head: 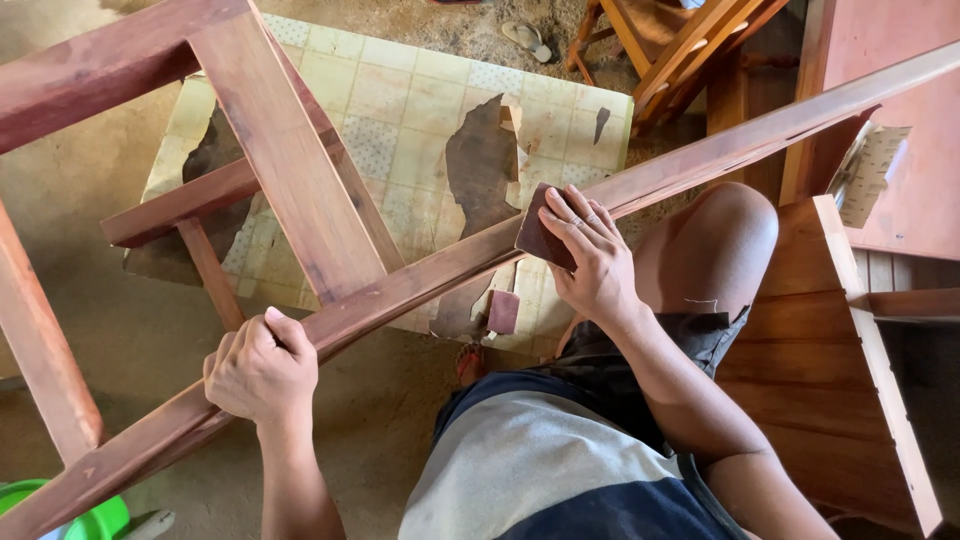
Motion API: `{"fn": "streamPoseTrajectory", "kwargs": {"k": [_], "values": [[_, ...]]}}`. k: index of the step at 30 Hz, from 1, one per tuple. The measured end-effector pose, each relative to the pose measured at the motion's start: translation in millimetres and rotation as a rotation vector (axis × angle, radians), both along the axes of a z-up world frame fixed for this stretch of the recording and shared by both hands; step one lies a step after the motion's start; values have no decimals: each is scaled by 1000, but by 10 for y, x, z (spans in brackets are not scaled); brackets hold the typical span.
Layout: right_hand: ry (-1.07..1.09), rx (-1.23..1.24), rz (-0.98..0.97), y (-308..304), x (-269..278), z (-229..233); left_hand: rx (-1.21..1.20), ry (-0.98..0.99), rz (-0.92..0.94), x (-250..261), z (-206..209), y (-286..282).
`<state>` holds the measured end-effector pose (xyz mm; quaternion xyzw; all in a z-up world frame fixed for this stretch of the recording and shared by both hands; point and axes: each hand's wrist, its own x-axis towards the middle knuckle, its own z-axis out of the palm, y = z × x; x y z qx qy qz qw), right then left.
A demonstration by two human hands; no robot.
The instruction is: Sanding a wooden frame by hand using sandpaper to smooth the surface.
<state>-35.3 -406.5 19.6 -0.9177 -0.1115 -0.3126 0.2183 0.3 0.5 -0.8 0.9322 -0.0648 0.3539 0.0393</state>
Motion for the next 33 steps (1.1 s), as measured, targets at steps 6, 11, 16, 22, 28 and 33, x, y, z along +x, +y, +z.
{"fn": "streamPoseTrajectory", "kwargs": {"k": [6,11,16,22,28,33], "values": [[-3,4,-3,0,-1,-5,-4,10,0,-4,20,-16],[-9,1,-5,-2,4,-16,2,4,2,-3,23,-20],[-10,-3,-9,-4,3,-25,3,1,7,-6,12,-12],[-10,-3,0,-2,3,-2,1,1,3,-3,18,-13],[-8,-32,21,-117,-3,13,2,14,4,-3,41,-23],[-55,-116,-35,-740,-82,7,-6,-5,14,-2,10,-17]]}}
